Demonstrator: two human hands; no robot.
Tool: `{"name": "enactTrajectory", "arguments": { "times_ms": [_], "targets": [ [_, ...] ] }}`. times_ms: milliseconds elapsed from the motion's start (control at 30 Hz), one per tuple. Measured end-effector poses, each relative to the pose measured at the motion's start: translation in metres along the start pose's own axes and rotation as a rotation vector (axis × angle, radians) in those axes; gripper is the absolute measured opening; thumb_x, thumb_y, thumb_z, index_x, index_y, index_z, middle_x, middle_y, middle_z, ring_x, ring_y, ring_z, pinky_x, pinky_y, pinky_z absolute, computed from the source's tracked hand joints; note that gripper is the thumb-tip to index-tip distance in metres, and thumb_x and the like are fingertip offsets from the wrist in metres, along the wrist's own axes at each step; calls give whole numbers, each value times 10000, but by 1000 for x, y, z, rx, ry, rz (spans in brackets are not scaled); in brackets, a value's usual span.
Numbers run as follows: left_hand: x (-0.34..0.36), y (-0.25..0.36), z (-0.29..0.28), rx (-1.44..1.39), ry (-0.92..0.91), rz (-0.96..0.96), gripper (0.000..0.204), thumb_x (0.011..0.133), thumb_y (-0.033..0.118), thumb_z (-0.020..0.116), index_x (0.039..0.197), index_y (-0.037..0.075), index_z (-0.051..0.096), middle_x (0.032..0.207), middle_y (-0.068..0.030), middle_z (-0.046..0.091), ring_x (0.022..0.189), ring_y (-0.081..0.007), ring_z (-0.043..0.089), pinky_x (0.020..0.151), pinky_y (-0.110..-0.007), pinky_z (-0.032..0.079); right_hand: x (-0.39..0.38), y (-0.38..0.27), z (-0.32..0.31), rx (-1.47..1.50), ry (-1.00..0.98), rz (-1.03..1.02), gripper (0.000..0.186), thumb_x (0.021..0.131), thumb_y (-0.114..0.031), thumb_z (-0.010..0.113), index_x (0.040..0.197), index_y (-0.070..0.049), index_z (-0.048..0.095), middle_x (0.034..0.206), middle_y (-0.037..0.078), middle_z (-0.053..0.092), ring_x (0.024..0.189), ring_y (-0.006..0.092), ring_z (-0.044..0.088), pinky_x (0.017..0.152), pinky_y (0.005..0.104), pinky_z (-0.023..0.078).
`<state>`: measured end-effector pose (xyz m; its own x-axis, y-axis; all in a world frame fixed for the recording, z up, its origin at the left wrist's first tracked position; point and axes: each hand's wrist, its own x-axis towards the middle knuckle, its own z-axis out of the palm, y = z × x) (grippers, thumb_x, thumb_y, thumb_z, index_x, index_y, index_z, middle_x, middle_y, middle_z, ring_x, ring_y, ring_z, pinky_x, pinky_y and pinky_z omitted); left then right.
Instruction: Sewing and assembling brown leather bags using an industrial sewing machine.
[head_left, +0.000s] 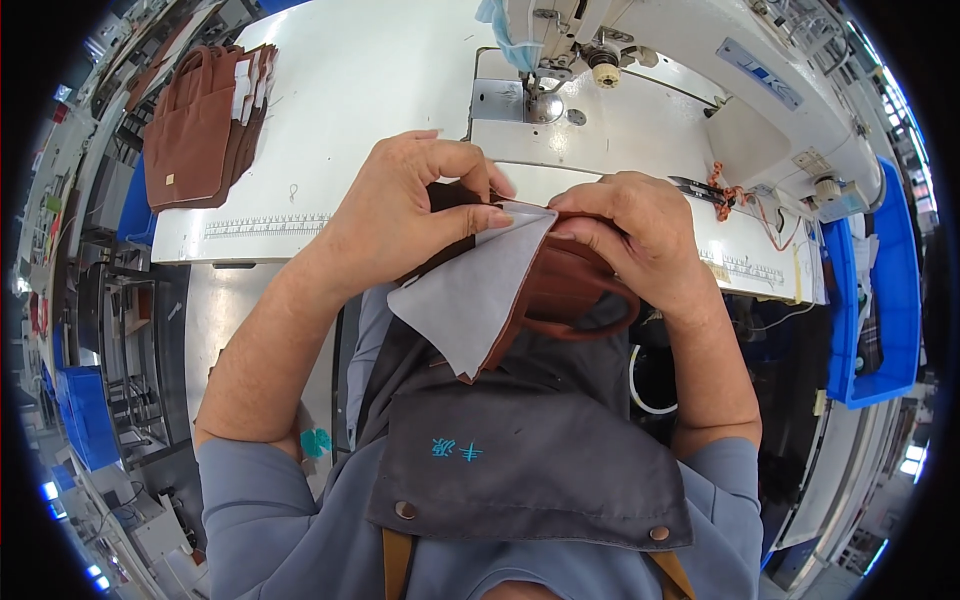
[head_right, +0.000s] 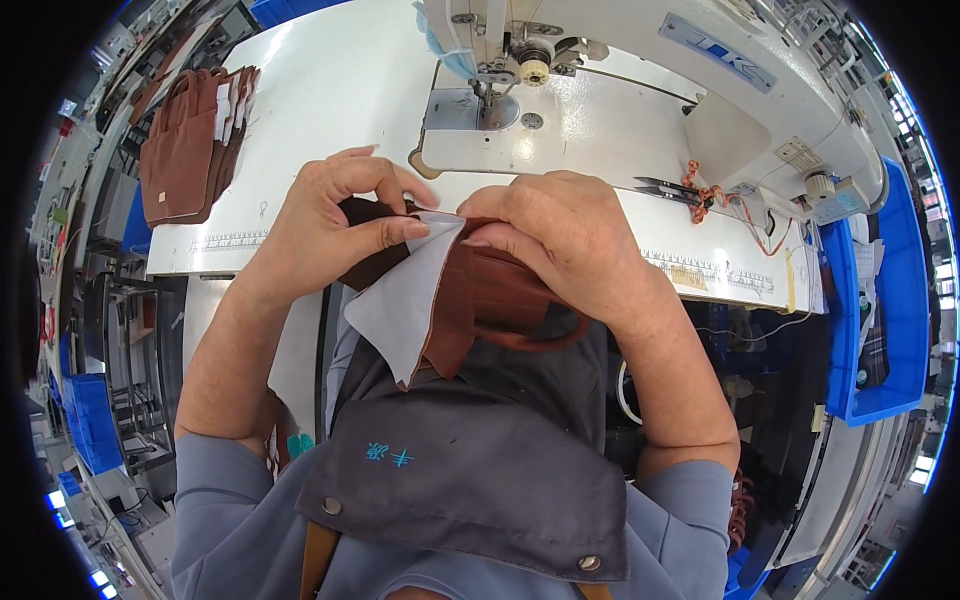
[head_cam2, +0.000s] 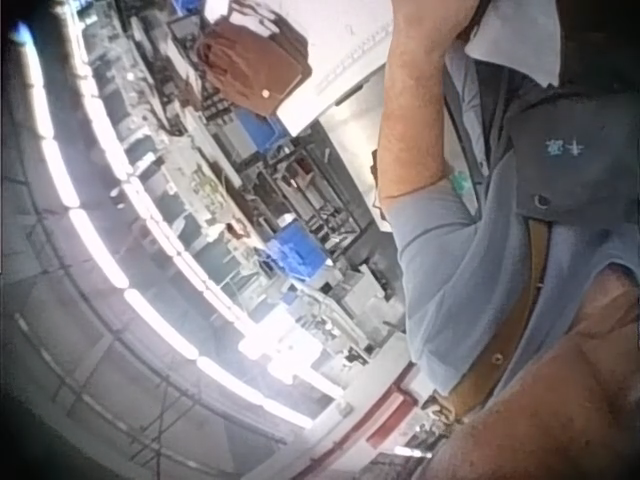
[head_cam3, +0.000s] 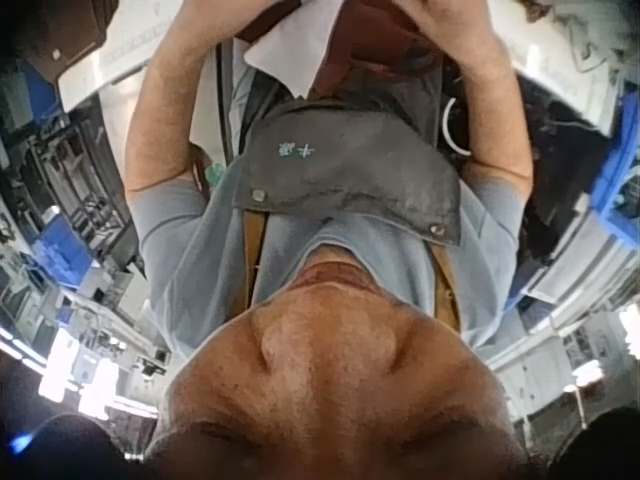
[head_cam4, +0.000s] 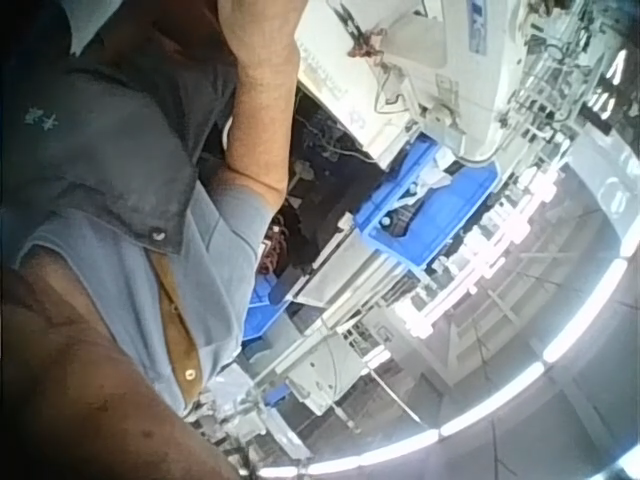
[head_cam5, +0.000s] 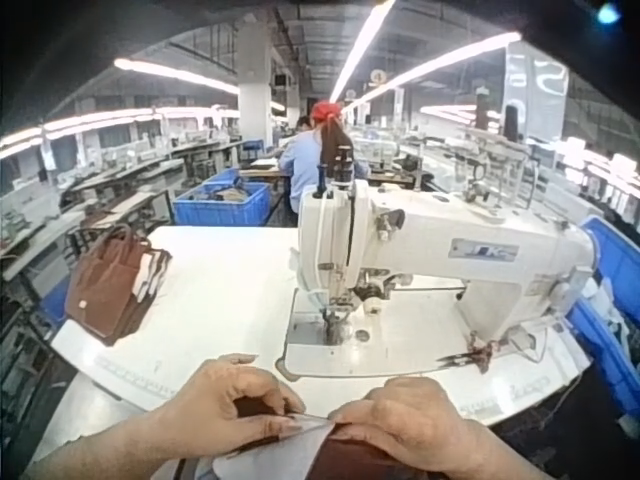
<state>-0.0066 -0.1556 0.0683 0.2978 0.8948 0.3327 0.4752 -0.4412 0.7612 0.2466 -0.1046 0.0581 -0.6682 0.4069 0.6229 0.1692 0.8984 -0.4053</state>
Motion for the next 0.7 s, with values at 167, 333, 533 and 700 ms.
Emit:
{"name": "enactTrajectory", "arguments": {
  "times_ms": [167, 333, 533, 700],
  "targets": [
    [0, 3, -6, -89, -60, -168, 225, 770, 106, 861, 740, 7, 660, 825, -72, 718, 813, -132, 656, 766, -290, 507, 0, -1, 1, -61, 14, -52, 220, 822, -172, 789, 1011, -90, 711, 754, 62, 656, 668, 270, 648, 616, 380, 500],
    [0, 12, -4, -72, 2, -182, 221, 760, 84, 864, 729, 3, 661, 804, -68, 719, 770, -111, 650, 713, -263, 507, 4, 5, 0, -51, 59, -58, 219, 819, -164, 794, 1003, -86, 704, 751, 43, 677, 665, 259, 654, 598, 373, 500],
    [-3, 18, 2, -47, 36, -154, 208, 756, 62, 863, 727, -3, 666, 826, -79, 735, 761, -112, 665, 684, -261, 514, 9, 2, -16, -163, -46, 17, 282, 793, -255, 827, 985, -97, 694, 813, 41, 703, 751, 241, 674, 753, 367, 491],
    [-4, 23, 10, -56, 89, -141, 190, 736, 30, 862, 724, -8, 676, 834, -81, 736, 761, -118, 672, 681, -262, 517, 23, -12, -8, -178, 21, -60, 253, 770, -231, 824, 926, -113, 663, 859, 35, 681, 813, 241, 655, 816, 380, 465]
  ]
}}
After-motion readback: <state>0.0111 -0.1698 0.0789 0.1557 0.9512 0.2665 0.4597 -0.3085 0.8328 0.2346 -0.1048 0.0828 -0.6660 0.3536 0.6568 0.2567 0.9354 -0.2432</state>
